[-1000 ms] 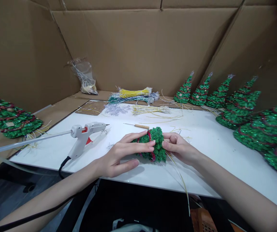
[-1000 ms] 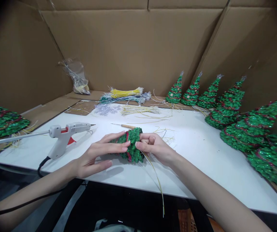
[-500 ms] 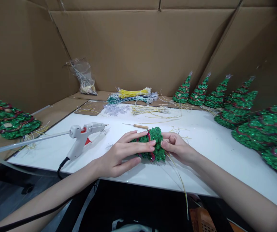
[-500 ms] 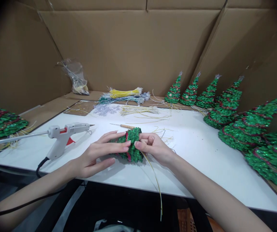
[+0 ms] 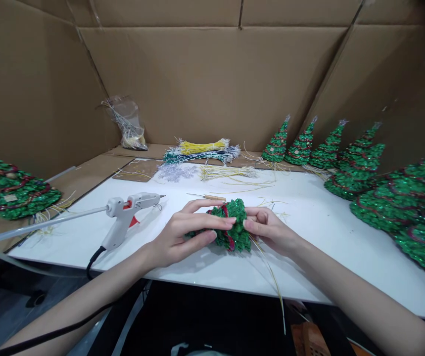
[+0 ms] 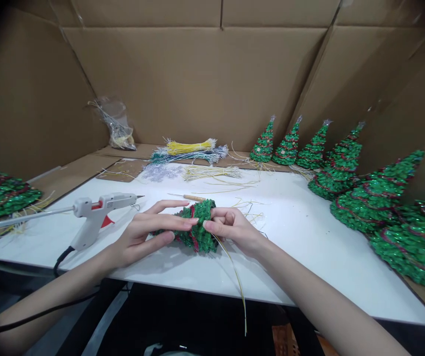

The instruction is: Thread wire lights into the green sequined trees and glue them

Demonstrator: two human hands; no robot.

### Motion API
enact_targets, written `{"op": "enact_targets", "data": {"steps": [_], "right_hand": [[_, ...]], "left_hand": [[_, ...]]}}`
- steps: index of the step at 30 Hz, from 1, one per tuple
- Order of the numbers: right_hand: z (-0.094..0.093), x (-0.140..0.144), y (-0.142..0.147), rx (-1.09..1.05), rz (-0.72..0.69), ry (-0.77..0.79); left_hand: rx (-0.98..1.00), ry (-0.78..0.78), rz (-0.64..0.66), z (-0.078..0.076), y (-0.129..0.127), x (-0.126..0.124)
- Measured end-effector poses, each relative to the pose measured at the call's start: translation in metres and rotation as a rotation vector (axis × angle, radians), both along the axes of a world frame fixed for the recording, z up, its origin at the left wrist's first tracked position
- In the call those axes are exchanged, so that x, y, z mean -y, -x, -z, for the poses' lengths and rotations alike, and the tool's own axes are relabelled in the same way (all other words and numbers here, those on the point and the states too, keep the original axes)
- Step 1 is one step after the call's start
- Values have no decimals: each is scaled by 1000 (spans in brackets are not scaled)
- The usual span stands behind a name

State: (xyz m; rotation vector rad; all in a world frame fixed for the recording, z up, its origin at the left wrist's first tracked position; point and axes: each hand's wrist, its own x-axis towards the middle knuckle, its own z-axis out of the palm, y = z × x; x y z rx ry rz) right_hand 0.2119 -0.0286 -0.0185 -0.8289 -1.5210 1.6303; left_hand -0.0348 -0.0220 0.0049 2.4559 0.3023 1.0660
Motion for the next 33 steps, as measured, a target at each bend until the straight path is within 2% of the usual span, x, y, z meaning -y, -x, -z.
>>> {"op": "enact_targets", "data": {"steps": [12,33], "right_hand": [[1,-1,-2,-34,-13,11],[4,-1,-2,-40,-7,43]], "left_hand": [[104,-37,9,8,-3,-3],[52,-349,-106,12,-2,1]]}}
